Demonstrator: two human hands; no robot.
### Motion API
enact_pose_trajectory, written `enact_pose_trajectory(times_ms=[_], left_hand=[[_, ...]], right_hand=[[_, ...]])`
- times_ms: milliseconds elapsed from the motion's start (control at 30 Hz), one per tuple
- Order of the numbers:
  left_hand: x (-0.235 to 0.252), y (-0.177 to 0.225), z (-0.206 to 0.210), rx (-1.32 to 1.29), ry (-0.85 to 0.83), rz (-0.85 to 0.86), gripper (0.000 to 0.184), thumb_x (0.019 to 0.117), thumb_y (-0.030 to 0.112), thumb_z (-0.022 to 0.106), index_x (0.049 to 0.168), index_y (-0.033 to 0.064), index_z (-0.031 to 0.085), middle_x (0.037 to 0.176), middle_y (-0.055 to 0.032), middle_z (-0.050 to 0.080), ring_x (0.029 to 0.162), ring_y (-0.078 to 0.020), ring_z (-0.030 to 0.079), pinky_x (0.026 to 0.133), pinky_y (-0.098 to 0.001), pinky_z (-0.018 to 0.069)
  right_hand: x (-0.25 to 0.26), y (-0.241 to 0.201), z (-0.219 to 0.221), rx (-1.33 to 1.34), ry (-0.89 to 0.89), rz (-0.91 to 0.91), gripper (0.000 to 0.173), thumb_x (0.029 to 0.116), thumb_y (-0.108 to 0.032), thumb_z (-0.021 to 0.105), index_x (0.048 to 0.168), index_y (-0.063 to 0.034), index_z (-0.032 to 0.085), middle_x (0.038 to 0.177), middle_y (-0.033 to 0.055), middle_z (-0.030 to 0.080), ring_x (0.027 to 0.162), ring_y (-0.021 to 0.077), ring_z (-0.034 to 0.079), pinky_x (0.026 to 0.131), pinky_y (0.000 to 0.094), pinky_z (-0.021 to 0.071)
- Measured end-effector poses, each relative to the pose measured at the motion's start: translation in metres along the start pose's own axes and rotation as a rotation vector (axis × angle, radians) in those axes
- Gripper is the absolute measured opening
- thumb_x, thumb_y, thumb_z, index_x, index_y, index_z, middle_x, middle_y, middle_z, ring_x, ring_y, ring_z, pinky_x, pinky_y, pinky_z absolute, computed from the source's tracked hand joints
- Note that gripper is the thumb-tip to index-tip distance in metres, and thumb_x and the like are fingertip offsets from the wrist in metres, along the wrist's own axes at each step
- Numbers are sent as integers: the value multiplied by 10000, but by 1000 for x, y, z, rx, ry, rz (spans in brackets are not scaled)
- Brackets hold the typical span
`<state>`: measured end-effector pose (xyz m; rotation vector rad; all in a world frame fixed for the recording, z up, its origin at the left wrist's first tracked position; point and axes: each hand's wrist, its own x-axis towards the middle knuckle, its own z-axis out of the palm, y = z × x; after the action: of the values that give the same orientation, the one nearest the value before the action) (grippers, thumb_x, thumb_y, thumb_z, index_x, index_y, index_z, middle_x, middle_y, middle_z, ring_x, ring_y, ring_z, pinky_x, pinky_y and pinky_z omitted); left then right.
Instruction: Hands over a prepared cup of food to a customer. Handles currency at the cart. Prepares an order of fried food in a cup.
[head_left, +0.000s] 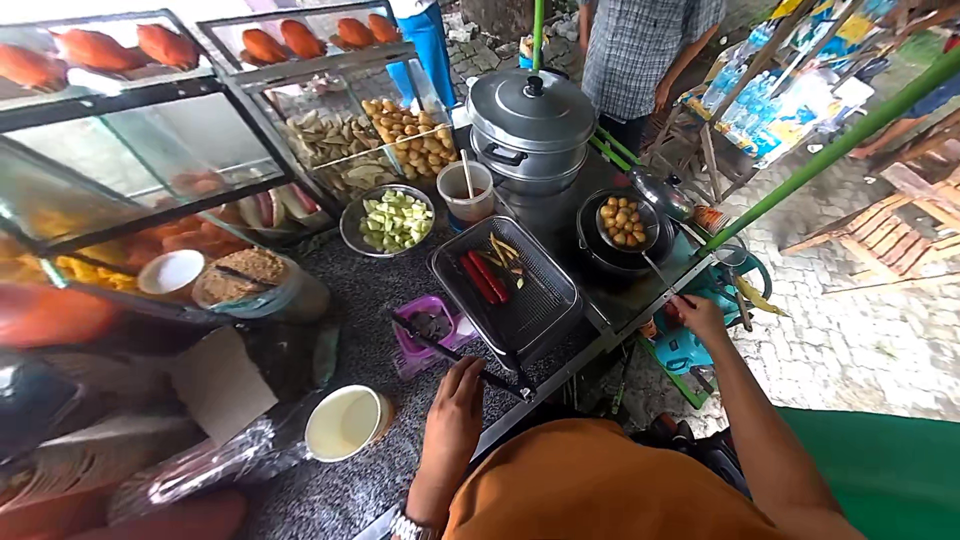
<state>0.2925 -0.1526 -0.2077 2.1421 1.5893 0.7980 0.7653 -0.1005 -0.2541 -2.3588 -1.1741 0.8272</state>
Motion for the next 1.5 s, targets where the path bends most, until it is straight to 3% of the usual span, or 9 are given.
enact_pose_trajectory(times_ms=[433, 633, 800, 967, 1100, 1233, 1333, 1400, 1500], left_hand=[[2, -5, 4, -14, -12, 25, 256, 1002, 37, 544, 1187, 3, 719, 1261, -194, 684, 1156, -364, 679, 978, -469, 559], [52, 0, 21, 7, -375, -8, 329, 1038, 12, 460, 1301, -4, 656, 1396, -204, 609, 1294, -396, 584, 1078, -518, 471], [95, -14, 59, -7, -472, -14, 394, 1038, -19, 423, 1391, 4, 596, 1458, -194, 560, 1337, -398, 538, 1105, -530, 439], [74, -10, 45, -74, -349, -74, 444, 1059, 171, 516, 1497, 101, 523, 1576, -188, 441, 1407, -380, 482, 1145, -516, 403], [7, -27, 29, -157, -85, -191, 312, 1010, 235, 593, 1199, 20, 717, 1220, -202, 688, 1193, -369, 634, 1059, -500, 481], [-61, -49, 13, -267, 141, -549, 342, 990, 259, 645, 1063, -72, 689, 1055, -228, 695, 1061, -369, 658, 953, -523, 521], [-96, -63, 8, -290, 373, -779, 531, 932, 266, 729, 1177, -173, 557, 1116, -339, 603, 1034, -430, 603, 924, -551, 494], [-108, -71, 9, -266, 534, -833, 693, 882, 270, 781, 1289, -191, 461, 1211, -381, 547, 1073, -442, 567, 906, -547, 477], [-110, -87, 8, -213, 683, -822, 931, 822, 266, 838, 1454, -174, 316, 1394, -423, 434, 1224, -492, 488, 946, -574, 456]], right_hand=[[-6, -1, 2, 61, 27, -6, 396, 1074, -325, 564, 1103, 45, 701, 777, 109, 639, 615, 160, 550, 621, 369, 493], [-44, -63, -16, 113, -8, -110, 352, 1068, -293, 578, 1124, 33, 698, 730, 36, 598, 536, 59, 499, 518, 239, 448], [-72, -115, 7, 168, -180, -205, 311, 1064, -252, 585, 1168, 21, 692, 710, 9, 590, 520, 41, 498, 490, 209, 438], [-90, -139, 58, 150, -346, -265, 319, 1071, -236, 565, 1210, 26, 681, 740, 19, 599, 545, 56, 505, 509, 224, 446], [-98, -145, 96, 193, -468, -208, 309, 1081, -209, 541, 1241, 29, 654, 800, 40, 611, 580, 73, 530, 544, 238, 472], [-100, -154, 101, 295, -710, -45, 304, 1110, -194, 464, 1334, 1, 526, 996, 98, 674, 667, 133, 649, 616, 289, 567], [-97, -160, 96, 309, -720, -31, 305, 1115, -222, 454, 1334, -26, 535, 834, 30, 636, 534, 69, 529, 490, 215, 454], [-96, -166, 91, 297, -656, -78, 326, 1115, -229, 458, 1328, -10, 572, 730, -8, 556, 489, 45, 469, 455, 191, 413], [-96, -170, 78, 307, -622, -148, 322, 1109, -223, 476, 1309, -9, 611, 703, -23, 553, 478, 36, 473, 447, 186, 415]])
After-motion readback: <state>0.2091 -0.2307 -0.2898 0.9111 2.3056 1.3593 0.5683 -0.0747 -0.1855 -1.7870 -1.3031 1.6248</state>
